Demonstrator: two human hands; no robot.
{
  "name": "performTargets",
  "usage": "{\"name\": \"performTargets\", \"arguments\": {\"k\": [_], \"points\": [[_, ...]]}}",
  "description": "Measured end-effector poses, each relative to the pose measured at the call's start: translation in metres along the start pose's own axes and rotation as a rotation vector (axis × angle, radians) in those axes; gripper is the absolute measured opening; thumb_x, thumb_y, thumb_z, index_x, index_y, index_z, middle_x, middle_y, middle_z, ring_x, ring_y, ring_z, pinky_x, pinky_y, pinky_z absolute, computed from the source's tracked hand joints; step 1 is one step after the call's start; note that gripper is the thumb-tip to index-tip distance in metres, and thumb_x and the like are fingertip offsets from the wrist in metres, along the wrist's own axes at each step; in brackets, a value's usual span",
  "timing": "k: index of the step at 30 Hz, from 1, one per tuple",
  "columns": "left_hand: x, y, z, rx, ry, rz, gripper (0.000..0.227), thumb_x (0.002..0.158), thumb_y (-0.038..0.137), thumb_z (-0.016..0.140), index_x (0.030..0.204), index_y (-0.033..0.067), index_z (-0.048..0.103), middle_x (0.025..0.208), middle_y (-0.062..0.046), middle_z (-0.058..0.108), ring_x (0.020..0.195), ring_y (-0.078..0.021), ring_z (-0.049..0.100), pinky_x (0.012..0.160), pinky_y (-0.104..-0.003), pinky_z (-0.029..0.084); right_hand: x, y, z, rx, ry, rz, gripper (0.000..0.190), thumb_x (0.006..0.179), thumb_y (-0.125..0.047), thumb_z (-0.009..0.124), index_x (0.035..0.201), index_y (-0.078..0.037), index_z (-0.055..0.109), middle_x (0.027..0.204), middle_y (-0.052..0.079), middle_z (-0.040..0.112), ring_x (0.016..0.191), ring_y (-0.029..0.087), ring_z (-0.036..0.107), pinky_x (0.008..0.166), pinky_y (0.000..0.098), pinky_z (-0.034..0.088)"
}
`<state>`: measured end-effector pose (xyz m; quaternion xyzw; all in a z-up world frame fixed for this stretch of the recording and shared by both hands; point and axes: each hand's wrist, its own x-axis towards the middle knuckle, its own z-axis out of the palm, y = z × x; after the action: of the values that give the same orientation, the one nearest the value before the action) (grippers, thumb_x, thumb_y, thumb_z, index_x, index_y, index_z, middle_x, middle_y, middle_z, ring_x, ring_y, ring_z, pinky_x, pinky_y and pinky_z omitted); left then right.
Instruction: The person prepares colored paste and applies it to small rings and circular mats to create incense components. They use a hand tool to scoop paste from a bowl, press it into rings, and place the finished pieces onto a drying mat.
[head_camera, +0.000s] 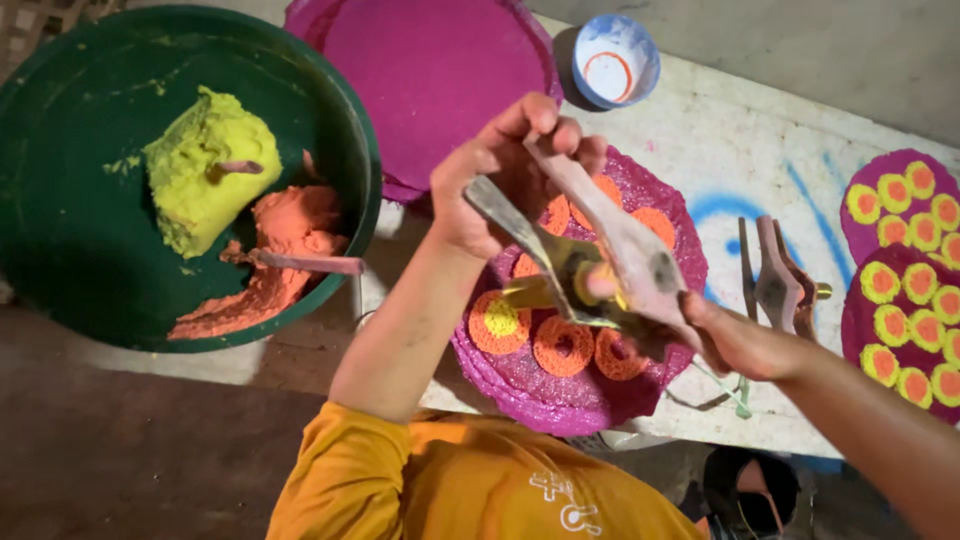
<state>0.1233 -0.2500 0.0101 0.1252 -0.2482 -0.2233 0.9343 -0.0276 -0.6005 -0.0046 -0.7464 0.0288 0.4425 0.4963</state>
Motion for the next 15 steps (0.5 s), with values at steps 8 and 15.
{"name": "performTargets", "arguments": {"k": [8,15], "points": [[0.019,-0.08,-0.089,-0.438,-0.08,0.068,0.04,0.101,0.051,0.058,0.106,0.0117,0.053,0.094,0.001,0.05,0.096,-0.0152,0.054,0.098,-0.035,0.046,0.016,-0.024,0.02,-0.149,0.315,0.16,0.086,0.096,-0.071,0.022,0.113,-0.001,0.068,0.087,0.008,0.07,0.079,0.019,0.063,0.072,0.0352,0.051],[0.01,-0.084,-0.104,-0.423,-0.077,0.032,0.045,0.098,0.058,0.057,0.107,0.0152,0.052,0.096,0.002,0.051,0.098,-0.0158,0.055,0.1,-0.039,0.049,0.025,-0.033,0.031,-0.083,0.245,0.11,0.087,0.093,-0.073,0.02,0.109,-0.002,0.067,0.083,0.01,0.071,0.075,0.019,0.069,0.074,0.0373,0.057]]}}
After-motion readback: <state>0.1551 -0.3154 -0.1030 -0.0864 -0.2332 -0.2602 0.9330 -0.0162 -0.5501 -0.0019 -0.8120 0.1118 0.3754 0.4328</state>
